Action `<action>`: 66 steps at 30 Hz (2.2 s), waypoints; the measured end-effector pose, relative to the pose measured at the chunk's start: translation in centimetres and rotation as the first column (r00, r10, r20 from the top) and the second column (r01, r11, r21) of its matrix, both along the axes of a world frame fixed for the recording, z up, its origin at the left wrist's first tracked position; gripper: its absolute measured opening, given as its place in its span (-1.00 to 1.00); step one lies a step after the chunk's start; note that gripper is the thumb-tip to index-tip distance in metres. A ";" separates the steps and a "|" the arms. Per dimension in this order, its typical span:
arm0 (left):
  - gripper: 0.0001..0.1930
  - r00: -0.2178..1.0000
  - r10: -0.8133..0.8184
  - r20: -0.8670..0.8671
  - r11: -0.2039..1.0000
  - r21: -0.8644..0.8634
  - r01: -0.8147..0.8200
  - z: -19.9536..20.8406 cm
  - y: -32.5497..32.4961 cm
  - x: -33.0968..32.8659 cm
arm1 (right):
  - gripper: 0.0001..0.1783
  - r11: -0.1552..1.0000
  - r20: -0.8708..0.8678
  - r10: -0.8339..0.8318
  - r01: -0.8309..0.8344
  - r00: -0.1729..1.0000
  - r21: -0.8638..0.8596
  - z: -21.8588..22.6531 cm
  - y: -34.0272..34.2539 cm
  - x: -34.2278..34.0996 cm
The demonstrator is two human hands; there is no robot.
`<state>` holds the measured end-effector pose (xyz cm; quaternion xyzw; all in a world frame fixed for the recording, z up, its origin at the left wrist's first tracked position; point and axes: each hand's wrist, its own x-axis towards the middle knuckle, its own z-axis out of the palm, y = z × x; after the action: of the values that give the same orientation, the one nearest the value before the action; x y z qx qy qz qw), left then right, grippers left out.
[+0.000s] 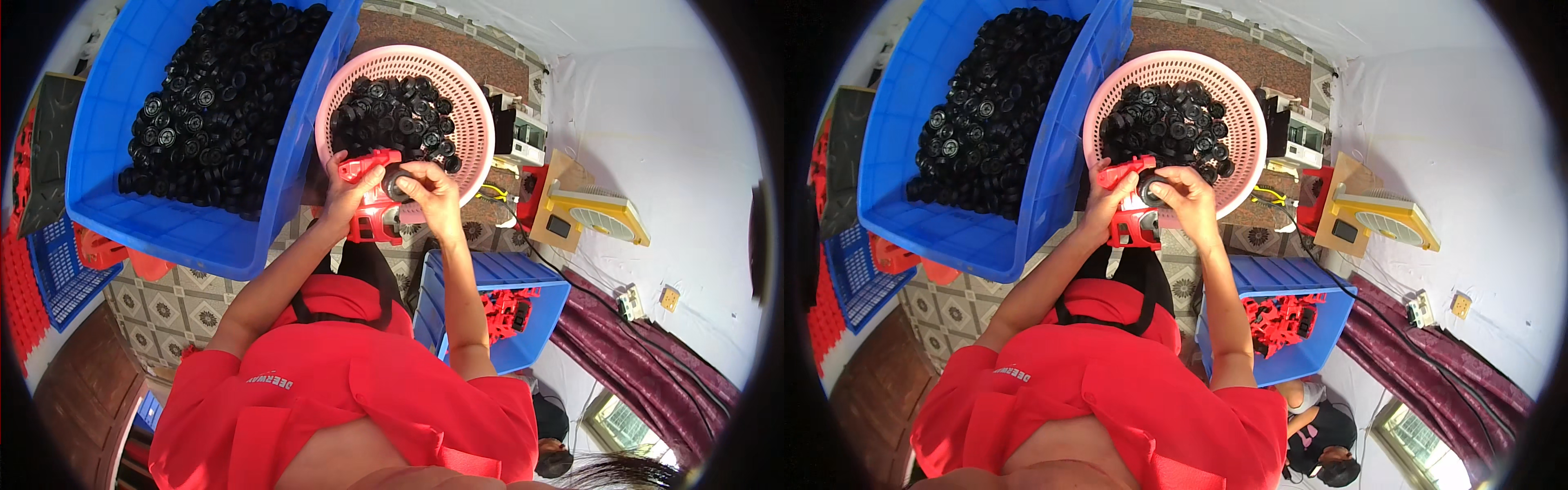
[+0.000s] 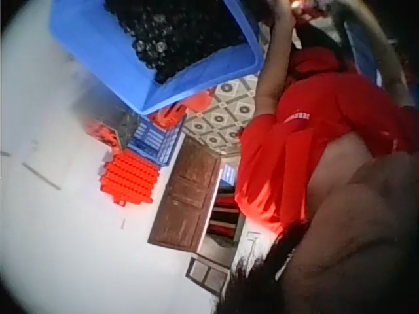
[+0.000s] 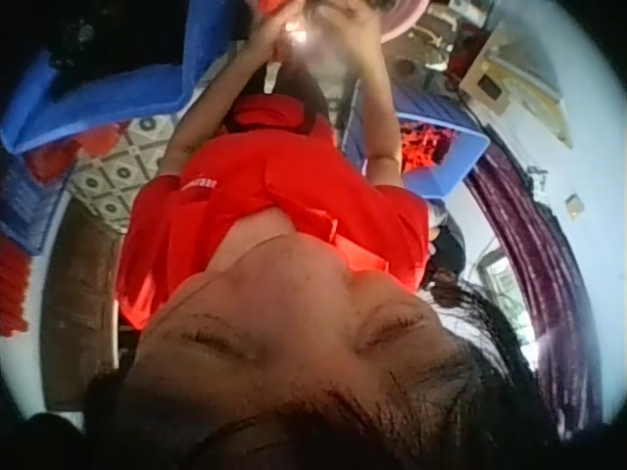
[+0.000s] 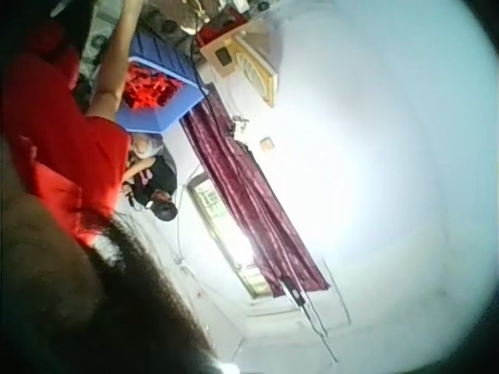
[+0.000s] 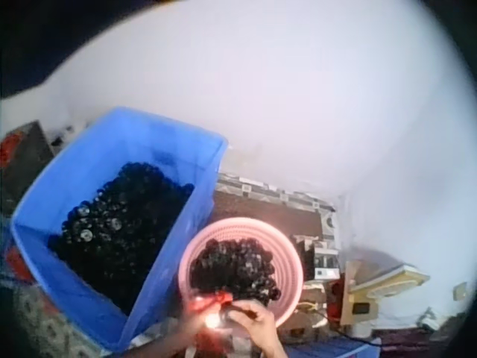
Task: The person assembles black wheels onto a red toy car chassis by hand.
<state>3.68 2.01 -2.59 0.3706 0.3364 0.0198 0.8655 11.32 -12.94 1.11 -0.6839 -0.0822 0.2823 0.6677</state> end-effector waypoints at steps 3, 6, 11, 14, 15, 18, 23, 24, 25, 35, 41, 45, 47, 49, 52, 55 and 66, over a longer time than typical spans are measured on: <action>-0.05 0.999 -0.006 0.037 0.998 0.055 0.004 -0.4 -0.2 0.5 | -0.76 0.998 0.038 -0.020 0.017 0.999 0.055 -0.9 -0.3 0.0; -0.09 1.000 0.007 -0.002 0.994 0.111 -0.007 0.2 -0.5 0.8 | -0.78 0.987 0.004 0.004 -0.005 1.000 0.163 -1.0 -1.0 1.1; -0.15 0.999 0.038 -0.009 0.986 0.164 -0.036 0.4 -1.5 1.7 | -0.78 0.978 0.030 0.008 -0.014 1.000 0.210 -1.6 -1.9 3.0; -0.16 0.997 0.077 -0.003 0.990 0.120 -0.076 0.5 -2.8 1.8 | -0.76 0.996 0.129 0.083 -0.087 0.988 0.027 -2.4 -2.9 4.2; -0.16 0.995 0.104 0.000 0.991 0.087 -0.104 0.4 -3.1 2.1 | -0.76 0.995 0.128 0.091 -0.095 0.988 0.030 -2.7 -3.2 4.5; -0.18 0.994 0.108 -0.015 0.990 0.095 -0.106 0.3 -3.5 2.2 | -0.75 0.992 0.229 0.105 -0.087 0.968 -0.088 -3.2 -3.6 5.1; -0.21 0.991 0.135 -0.016 0.989 0.069 -0.134 -0.3 -4.0 2.2 | -0.77 0.990 0.172 0.141 -0.135 0.975 -0.045 -2.9 -3.8 4.9; -0.21 0.991 0.129 -0.020 0.988 0.088 -0.127 -0.1 -4.0 2.3 | -0.76 0.989 0.251 0.145 -0.129 0.957 -0.076 -2.9 -3.8 4.9; -0.21 0.992 0.127 -0.019 0.988 0.088 -0.125 0.0 -4.0 2.4 | -0.76 0.989 0.251 0.142 -0.127 0.957 -0.076 -2.9 -3.8 4.9; -0.12 0.999 0.037 0.005 0.989 0.146 -0.037 0.2 -2.7 2.8 | -0.62 0.954 0.454 0.211 -0.081 0.866 -0.290 -3.0 -3.0 4.3; -0.03 0.990 -0.118 -0.078 0.942 0.305 0.136 0.3 -3.5 2.4 | -0.36 0.971 -0.163 0.198 -0.171 0.966 0.166 -5.8 -2.9 3.5; -0.13 0.997 -0.062 -0.047 0.974 0.217 0.071 0.1 -3.7 1.5 | -0.45 0.978 -0.263 0.082 -0.027 0.961 0.206 -6.4 -1.8 2.4; -0.16 0.996 -0.028 -0.089 0.995 0.090 0.036 -0.8 -3.7 1.0 | -0.50 0.980 -0.276 0.091 -0.036 0.957 0.197 -7.3 -2.1 2.8; -0.17 0.995 0.011 -0.103 0.990 0.144 0.004 -1.9 -3.5 0.8 | -0.56 0.917 -0.226 0.395 -0.395 0.891 0.046 -7.9 -2.5 5.8; -0.25 0.989 0.090 -0.115 0.991 0.108 -0.078 -1.9 -3.0 2.0 | -0.61 0.793 0.534 0.309 0.097 0.787 -0.602 -11.8 -2.2 10.8; -0.51 0.996 0.089 -0.022 0.996 -0.002 -0.089 -1.0 -2.0 4.3 | -0.61 0.341 0.401 0.630 0.227 0.665 -0.912 -17.9 -5.3 14.0; -0.55 0.947 0.299 0.115 0.940 0.135 -0.314 0.0 -0.1 6.3 | -0.88 0.994 -0.180 0.030 -0.009 0.983 0.113 -7.8 -5.6 10.0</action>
<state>10.00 1.93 -2.63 0.3769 0.3469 0.1970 0.8359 21.35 -18.50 -6.72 -0.6160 -0.0436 0.3449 0.7069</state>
